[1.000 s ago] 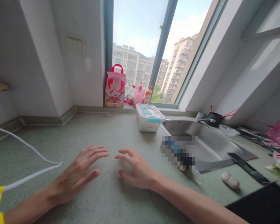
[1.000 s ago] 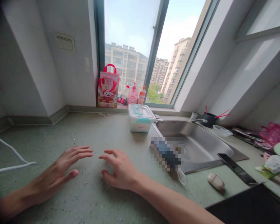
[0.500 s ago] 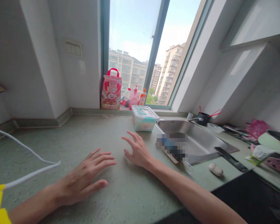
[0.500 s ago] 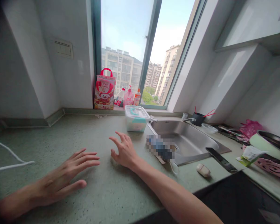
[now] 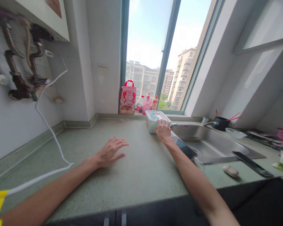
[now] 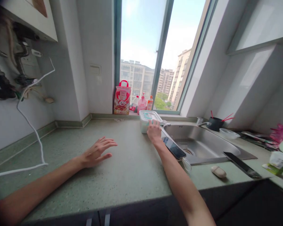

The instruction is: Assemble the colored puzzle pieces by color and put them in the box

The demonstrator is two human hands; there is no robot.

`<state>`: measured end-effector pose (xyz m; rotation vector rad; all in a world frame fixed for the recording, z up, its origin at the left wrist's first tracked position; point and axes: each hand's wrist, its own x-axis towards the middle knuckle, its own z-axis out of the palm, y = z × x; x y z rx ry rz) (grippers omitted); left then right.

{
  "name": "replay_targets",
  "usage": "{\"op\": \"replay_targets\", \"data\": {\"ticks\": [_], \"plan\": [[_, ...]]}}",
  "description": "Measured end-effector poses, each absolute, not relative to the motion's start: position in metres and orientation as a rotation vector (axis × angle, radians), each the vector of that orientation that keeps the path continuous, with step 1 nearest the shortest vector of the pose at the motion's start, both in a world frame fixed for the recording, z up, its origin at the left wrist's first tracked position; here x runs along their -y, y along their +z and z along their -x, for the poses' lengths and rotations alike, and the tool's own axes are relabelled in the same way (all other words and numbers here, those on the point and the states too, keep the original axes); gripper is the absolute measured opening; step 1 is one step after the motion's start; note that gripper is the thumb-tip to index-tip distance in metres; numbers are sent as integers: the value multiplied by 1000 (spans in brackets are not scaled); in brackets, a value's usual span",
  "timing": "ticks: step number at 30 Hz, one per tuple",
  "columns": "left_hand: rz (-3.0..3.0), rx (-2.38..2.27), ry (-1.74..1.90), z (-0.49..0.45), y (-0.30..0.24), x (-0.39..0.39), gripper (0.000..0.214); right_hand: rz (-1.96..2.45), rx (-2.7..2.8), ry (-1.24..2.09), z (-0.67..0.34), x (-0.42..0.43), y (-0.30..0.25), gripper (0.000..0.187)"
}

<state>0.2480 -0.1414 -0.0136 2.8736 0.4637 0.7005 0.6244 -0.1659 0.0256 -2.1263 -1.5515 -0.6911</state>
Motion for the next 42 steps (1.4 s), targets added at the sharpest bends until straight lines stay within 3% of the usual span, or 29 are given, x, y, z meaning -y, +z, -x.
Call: {"op": "replay_targets", "data": {"ticks": [10, 15, 19, 23, 28, 38, 42], "plan": [[-2687, -686, 936, -234, -6, 120, 64, 1944, 1703, -650, -621, 179, 14, 38], [-2232, -946, 1333, -208, 0, 88, 83, 1533, 1917, -415, -595, 181, 9, 38], [-1779, -1067, 1369, -185, 4, 64, 87, 1199, 2042, -216, -566, 182, 3, 39], [-1495, -714, 1135, -180, 11, 72, 81, 978, 2084, -160, -548, 186, -3, 58], [-1258, -538, 1054, -191, 16, 95, 76, 860, 2129, -392, -553, 189, 1, 78], [-1156, -406, 1106, -198, 11, 93, 69, 916, 2154, -763, -572, 187, 9, 52], [-1137, -351, 1146, -199, 10, 98, 70, 1080, 2133, -850, -581, 183, -2, 30]]}}
